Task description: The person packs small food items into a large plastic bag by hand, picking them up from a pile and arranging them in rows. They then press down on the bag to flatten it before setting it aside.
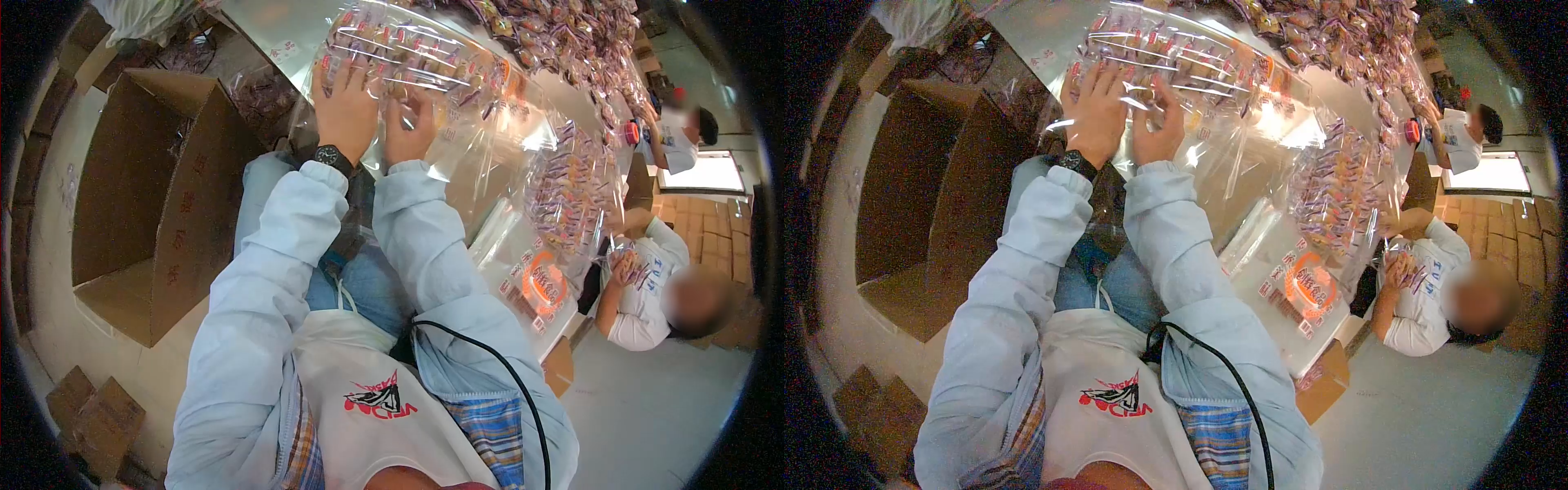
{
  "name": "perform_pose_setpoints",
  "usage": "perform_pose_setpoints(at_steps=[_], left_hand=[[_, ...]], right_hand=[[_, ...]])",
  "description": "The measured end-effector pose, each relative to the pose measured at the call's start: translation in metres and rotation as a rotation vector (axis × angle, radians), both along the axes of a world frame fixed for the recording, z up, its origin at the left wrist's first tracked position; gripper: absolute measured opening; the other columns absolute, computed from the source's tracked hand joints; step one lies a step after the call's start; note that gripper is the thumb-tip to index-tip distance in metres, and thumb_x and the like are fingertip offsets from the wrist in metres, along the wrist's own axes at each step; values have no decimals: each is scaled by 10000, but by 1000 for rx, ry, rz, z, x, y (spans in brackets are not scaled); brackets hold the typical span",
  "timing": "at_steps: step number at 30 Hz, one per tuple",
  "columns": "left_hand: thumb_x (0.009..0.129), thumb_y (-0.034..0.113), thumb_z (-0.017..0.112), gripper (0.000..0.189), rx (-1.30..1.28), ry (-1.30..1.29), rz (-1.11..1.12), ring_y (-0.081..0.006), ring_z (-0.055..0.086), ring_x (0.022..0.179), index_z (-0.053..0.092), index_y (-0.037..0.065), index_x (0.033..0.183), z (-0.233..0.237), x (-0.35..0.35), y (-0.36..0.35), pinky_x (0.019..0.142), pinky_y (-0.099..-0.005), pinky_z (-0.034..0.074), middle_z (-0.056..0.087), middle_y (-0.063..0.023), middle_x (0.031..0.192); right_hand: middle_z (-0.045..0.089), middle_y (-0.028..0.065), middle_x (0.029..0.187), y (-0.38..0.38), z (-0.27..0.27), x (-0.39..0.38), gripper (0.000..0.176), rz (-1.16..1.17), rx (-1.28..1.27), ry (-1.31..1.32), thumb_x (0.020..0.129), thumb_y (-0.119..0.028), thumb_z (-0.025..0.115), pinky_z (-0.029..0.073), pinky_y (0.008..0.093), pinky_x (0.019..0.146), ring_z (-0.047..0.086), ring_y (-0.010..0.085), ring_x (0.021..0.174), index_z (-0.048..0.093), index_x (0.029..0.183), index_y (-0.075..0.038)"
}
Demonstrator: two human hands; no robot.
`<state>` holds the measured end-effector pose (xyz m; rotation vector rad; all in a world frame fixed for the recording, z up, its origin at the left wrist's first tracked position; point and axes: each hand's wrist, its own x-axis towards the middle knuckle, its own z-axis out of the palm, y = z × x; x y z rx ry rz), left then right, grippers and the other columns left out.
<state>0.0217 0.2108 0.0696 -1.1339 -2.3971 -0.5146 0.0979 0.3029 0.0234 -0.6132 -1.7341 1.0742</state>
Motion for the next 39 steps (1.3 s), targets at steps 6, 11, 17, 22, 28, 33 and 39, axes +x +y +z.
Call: perform_pose_setpoints(at_steps=[6,11,17,22,28,33,39], left_hand=[[922,188,623,437,80,38,-107,-292,460,1406,620,127,1355,1,-9,-11,1218,-548,241,599,-60,1411],[864,155,671,629,279,-197,-162,-424,398,1407,487,10,1448,-17,25,-29,1192,-546,301,450,-237,1488],[892,84,697,805,689,-460,-54,-434,443,1364,266,-68,1555,-20,38,-17,1076,-465,458,367,-312,1505],[889,96,712,838,886,-724,-4,-430,464,1326,239,-73,1560,-2,34,-15,1129,-439,396,341,-310,1471],[975,125,667,668,1030,-859,58,-308,584,1128,331,-49,1526,-39,22,-8,939,-388,523,425,-231,1353],[1017,124,607,535,915,-773,115,-349,581,1158,436,-16,1504,-25,14,-2,998,-406,487,404,-249,1393],[1002,115,618,635,870,-511,40,-348,505,1316,346,-54,1550,-38,5,8,1113,-391,418,263,-265,1513]], right_hand=[[684,171,1209,-7,16,8,522,-50,197,-308,874,-102,728,559,381,922,705,277,1042,594,1376,-49],[674,153,1240,2,13,6,505,-24,153,-238,855,-88,748,557,384,917,701,273,1047,606,1339,-55],[666,130,1236,19,-17,0,458,92,-92,-21,816,-23,774,560,380,922,647,271,1159,667,1260,-69],[632,140,1257,13,-6,5,472,-34,202,-136,793,2,760,548,401,919,635,274,1082,665,1250,-72],[664,132,1120,14,-8,6,546,-13,288,-55,790,-40,819,549,326,755,662,187,848,649,1306,-99],[660,127,1156,14,-13,3,562,-26,191,-87,803,-38,818,554,327,741,679,185,841,635,1333,-87],[666,127,1178,19,-17,4,580,0,267,-120,818,-46,812,567,323,770,690,192,867,630,1367,-78]])
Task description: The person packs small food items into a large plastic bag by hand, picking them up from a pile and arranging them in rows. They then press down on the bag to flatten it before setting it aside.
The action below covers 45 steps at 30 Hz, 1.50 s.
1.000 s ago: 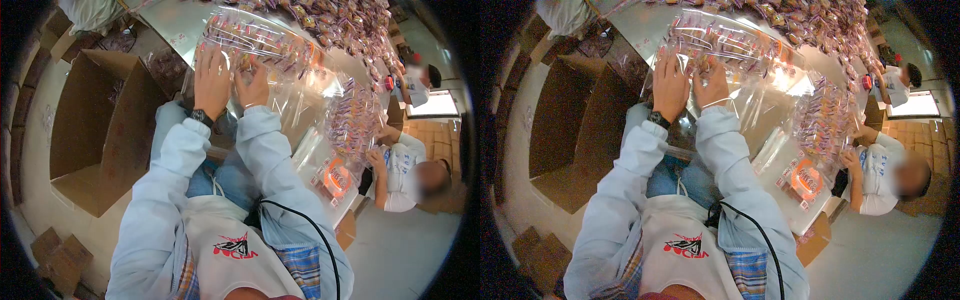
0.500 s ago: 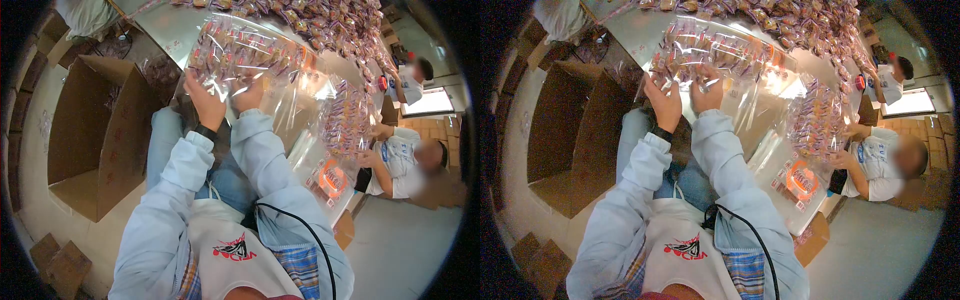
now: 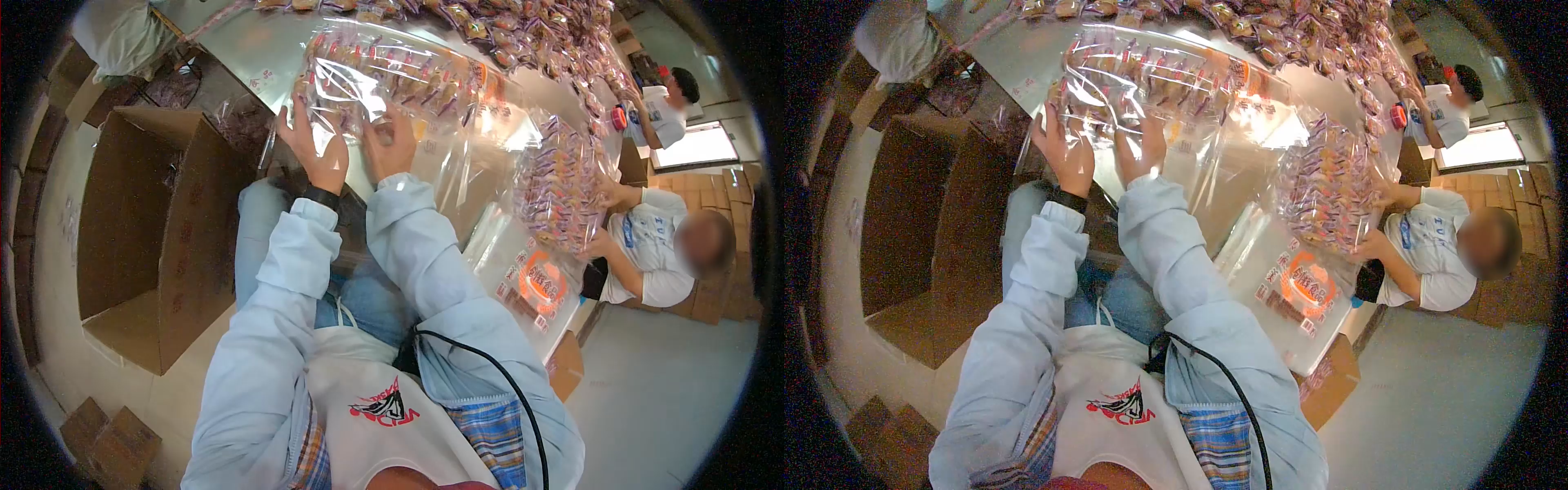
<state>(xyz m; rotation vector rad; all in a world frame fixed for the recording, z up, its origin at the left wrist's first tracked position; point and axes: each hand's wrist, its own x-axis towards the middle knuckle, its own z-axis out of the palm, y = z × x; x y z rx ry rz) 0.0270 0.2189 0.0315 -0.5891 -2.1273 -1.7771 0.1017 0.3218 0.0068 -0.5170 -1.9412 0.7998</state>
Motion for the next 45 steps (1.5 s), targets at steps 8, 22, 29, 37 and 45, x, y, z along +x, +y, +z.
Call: perform_pose_setpoints(at_steps=[8,22,29,37,45], left_hand=[[908,70,663,725,-37,-83,-34,-429,426,1351,333,-32,1545,-5,48,-10,1129,-464,384,288,-288,1520],[749,-80,720,254,-170,9,-759,-326,675,945,730,39,972,16,162,-201,792,-390,573,648,-169,1146],[783,-72,693,175,-397,-53,-615,-293,680,876,717,32,921,-9,134,-282,750,-357,549,682,-134,1026],[841,13,664,163,-502,-64,-339,-340,626,1014,696,50,996,-46,78,-256,872,-420,484,668,-148,1085],[759,246,756,507,-944,7,-183,-380,469,1294,633,136,1238,-61,49,-219,1091,-516,348,542,-146,1352]], right_hand=[[683,177,1210,-13,20,5,535,8,-264,15,847,-33,724,567,344,824,711,230,896,596,1366,-31],[689,119,1147,-5,50,26,693,-131,-35,-607,801,-238,775,421,523,1015,578,355,1177,488,1405,-56],[429,284,1501,-38,31,91,935,-36,198,-546,821,-235,759,334,505,1174,425,448,1373,269,1562,57],[497,249,1445,-39,39,73,851,-362,-23,-682,876,-414,717,400,508,1076,486,415,1275,382,1489,72],[626,181,1203,-32,28,9,523,-534,147,-354,837,-339,768,461,510,996,589,398,1138,612,1217,-15]])
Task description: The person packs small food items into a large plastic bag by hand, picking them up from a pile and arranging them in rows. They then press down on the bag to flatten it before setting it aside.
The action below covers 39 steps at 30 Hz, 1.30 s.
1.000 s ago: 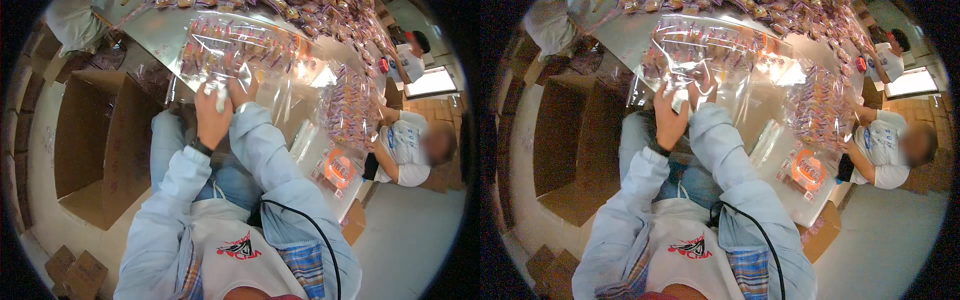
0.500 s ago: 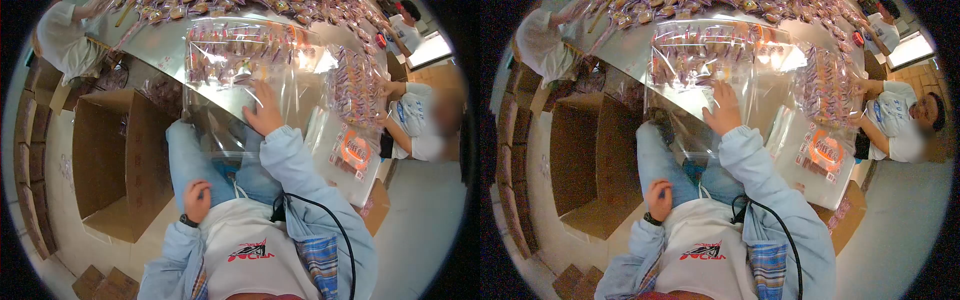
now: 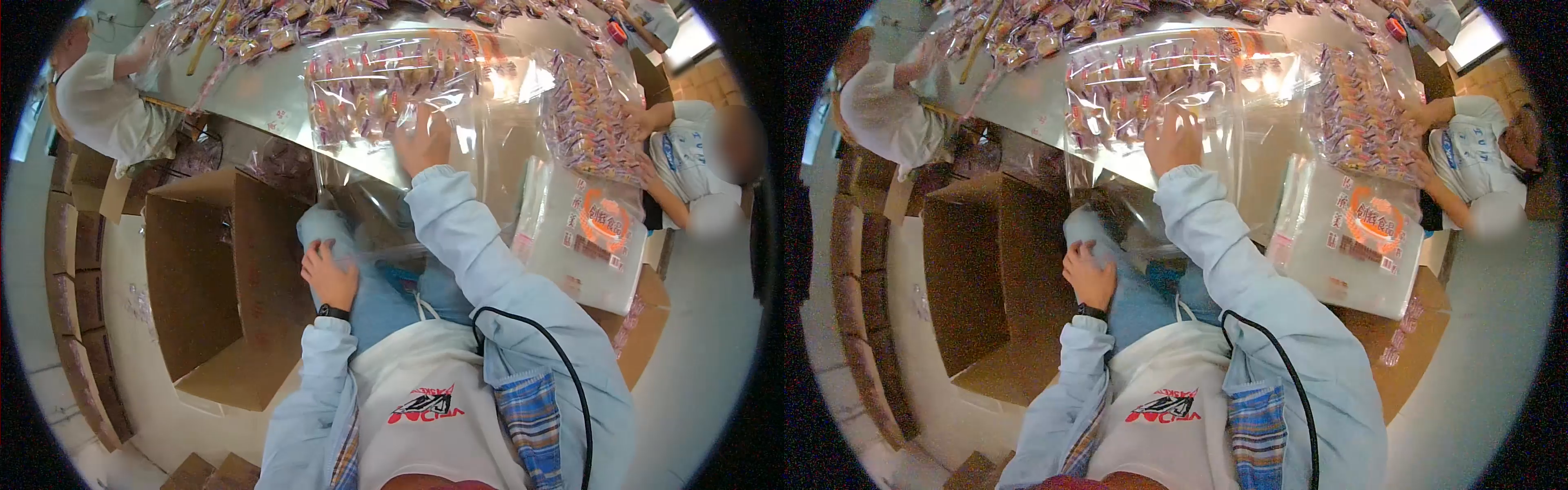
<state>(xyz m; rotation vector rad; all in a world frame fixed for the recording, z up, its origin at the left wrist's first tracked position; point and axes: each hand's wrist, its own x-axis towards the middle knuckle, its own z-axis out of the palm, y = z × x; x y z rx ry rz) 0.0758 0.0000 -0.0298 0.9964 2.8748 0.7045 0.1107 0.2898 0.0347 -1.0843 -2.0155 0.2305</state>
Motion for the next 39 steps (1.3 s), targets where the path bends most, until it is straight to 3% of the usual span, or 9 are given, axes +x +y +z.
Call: perform_pose_setpoints(at_steps=[3,7,10,17,20,23,25,34,39], left_hand=[[769,275,742,483,-2,-11,-2,-380,439,1345,631,142,1220,-11,-11,11,1106,-521,344,516,-147,1407],[792,275,719,422,-14,-11,1,-386,414,1386,626,144,1182,-17,-28,23,1112,-537,353,489,-151,1459],[801,267,701,389,-10,-57,-3,-384,396,1410,619,139,1159,-17,-38,28,1117,-543,350,469,-150,1487],[850,296,676,287,36,-141,27,-391,377,1430,620,136,1082,-28,-54,39,1097,-570,357,457,-153,1518],[856,300,666,265,4,-90,44,-390,376,1429,623,129,1054,-27,-49,42,1095,-578,349,470,-156,1506],[851,301,667,262,-49,-94,49,-389,372,1432,621,123,1038,-17,-60,51,1097,-579,342,477,-157,1498],[846,300,671,267,-59,-101,55,-388,366,1435,617,122,1037,-17,-60,54,1099,-579,338,475,-157,1498],[836,314,668,294,-75,-109,51,-374,352,1444,617,121,1053,-20,-56,55,1106,-577,326,468,-149,1491],[833,322,661,357,-62,-103,79,-367,357,1439,602,103,1109,-18,-57,55,1104,-565,329,470,-141,1490]], right_hand=[[625,181,1282,-6,12,-11,491,296,-330,319,833,-211,773,476,482,1018,598,429,1160,596,1265,-58],[565,208,1386,-2,4,-8,520,409,-226,263,858,-86,719,480,468,1054,557,422,1267,545,1348,-103],[522,217,1427,-5,1,-8,546,413,-88,181,853,-98,729,482,469,1056,547,431,1274,533,1363,-95],[489,215,1478,-1,15,-9,677,349,-365,18,823,-166,773,491,473,1024,544,410,1272,506,1444,-131],[470,188,1528,0,7,-10,688,290,155,-80,806,-180,795,460,464,1044,553,382,1268,537,1444,-174],[451,195,1555,8,12,-15,793,308,-83,-142,761,-187,847,426,448,1078,525,365,1324,504,1457,-23],[460,224,1531,1,21,-18,762,274,-90,59,756,-172,846,429,458,1081,525,389,1315,507,1387,89],[541,155,1418,6,15,-22,647,278,180,-37,765,-8,772,471,459,1051,556,384,1226,565,1377,-36],[536,189,1413,4,19,-14,612,292,161,-97,796,-130,780,473,481,1053,552,383,1243,589,1377,-97]])
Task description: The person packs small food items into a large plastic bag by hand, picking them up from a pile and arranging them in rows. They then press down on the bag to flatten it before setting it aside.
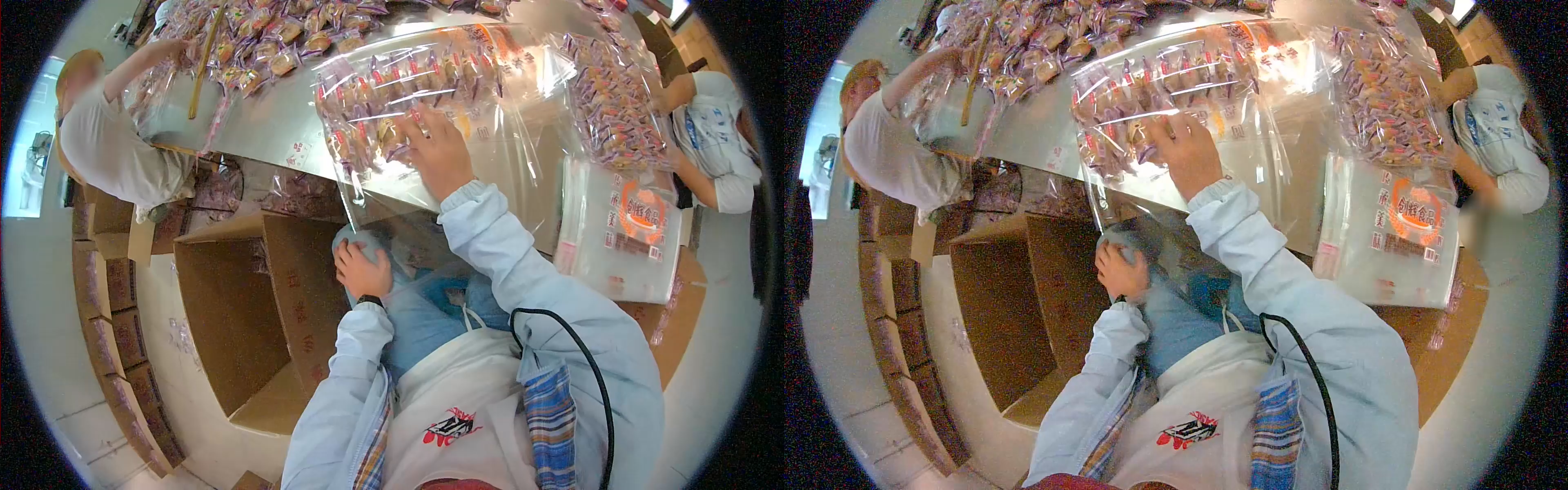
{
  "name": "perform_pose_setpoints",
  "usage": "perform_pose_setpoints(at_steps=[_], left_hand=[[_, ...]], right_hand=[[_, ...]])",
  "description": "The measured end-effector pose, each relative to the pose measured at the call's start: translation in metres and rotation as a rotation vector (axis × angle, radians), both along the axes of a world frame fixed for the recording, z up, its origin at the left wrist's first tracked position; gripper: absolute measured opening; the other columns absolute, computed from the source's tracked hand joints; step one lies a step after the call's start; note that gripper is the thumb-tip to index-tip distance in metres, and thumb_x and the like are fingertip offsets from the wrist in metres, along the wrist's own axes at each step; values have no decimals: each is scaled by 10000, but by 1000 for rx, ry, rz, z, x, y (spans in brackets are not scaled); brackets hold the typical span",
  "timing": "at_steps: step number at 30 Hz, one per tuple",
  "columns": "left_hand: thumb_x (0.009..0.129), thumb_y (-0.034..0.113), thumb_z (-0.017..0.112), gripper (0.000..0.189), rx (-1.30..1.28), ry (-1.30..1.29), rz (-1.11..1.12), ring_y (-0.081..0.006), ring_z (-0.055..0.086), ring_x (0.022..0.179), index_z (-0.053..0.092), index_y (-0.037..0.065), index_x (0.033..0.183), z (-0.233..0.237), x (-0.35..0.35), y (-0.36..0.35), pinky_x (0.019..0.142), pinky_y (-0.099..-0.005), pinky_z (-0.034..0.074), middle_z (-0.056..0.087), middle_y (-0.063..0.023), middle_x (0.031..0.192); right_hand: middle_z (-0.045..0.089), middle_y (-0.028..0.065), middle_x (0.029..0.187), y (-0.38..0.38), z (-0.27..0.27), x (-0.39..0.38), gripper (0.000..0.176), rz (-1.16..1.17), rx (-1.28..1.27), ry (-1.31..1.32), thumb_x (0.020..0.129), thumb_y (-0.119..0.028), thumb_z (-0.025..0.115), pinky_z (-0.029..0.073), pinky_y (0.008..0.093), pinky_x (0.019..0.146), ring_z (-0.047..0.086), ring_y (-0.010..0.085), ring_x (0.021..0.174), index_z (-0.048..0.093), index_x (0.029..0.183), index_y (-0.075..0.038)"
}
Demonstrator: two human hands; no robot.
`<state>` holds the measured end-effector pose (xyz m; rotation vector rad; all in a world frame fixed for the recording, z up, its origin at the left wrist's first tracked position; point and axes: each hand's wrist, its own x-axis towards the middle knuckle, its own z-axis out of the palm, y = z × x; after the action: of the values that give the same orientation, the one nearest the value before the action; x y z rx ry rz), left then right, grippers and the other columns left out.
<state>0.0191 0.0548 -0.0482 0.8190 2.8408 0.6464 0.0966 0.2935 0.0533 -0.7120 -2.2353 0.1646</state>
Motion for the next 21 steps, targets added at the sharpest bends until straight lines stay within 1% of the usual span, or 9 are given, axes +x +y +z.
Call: perform_pose_setpoints(at_steps=[1,4,7,10,13,16,19,21], left_hand=[[834,325,659,370,-7,1,1,-367,358,1437,598,98,1120,-1,1,-1,1105,-564,330,470,-140,1490],[839,333,651,393,-18,-2,1,-368,361,1434,596,95,1147,-2,-1,0,1109,-563,329,471,-137,1491],[845,331,642,388,-27,-3,-20,-376,358,1437,611,117,1167,0,-2,-1,1116,-573,322,470,-137,1499],[855,323,633,379,-34,21,-50,-390,347,1446,625,140,1186,-2,-1,-2,1120,-589,315,469,-140,1508],[863,321,625,369,-34,9,-43,-405,337,1452,633,149,1189,1,1,0,1120,-599,312,466,-147,1513],[867,329,619,370,-37,15,-45,-414,334,1455,632,141,1185,-2,-1,-1,1119,-603,312,463,-153,1513],[865,338,614,376,-23,39,-58,-418,333,1455,633,137,1183,-6,-3,-3,1116,-607,314,462,-158,1513],[864,344,611,382,-20,54,-67,-420,332,1455,632,134,1182,-5,-3,-5,1114,-611,314,461,-160,1513]], right_hand=[[541,211,1397,-3,1,3,593,-13,-12,0,817,-178,777,474,482,1054,557,382,1237,594,1377,-113],[497,240,1426,-5,-2,0,688,-133,-119,123,785,-300,835,458,494,1069,524,416,1279,582,1404,-137],[464,245,1445,-1,-4,2,726,-53,-198,124,765,-351,860,450,494,1073,500,440,1298,587,1405,-142],[470,230,1436,-6,2,0,683,65,-160,69,775,-333,851,453,499,1059,496,429,1300,608,1389,-160],[498,209,1414,-12,7,-6,617,25,-179,87,781,-310,840,456,511,1029,517,412,1263,646,1354,-188],[520,181,1404,-8,0,-8,568,-5,-109,56,786,-279,822,460,519,991,528,396,1232,670,1326,-198],[492,189,1452,-11,4,-11,577,-70,-29,15,770,-156,803,469,497,1007,532,395,1264,683,1332,-213],[516,170,1403,-10,4,-9,506,-61,20,-31,824,-148,748,473,489,999,528,381,1251,677,1322,-206]])
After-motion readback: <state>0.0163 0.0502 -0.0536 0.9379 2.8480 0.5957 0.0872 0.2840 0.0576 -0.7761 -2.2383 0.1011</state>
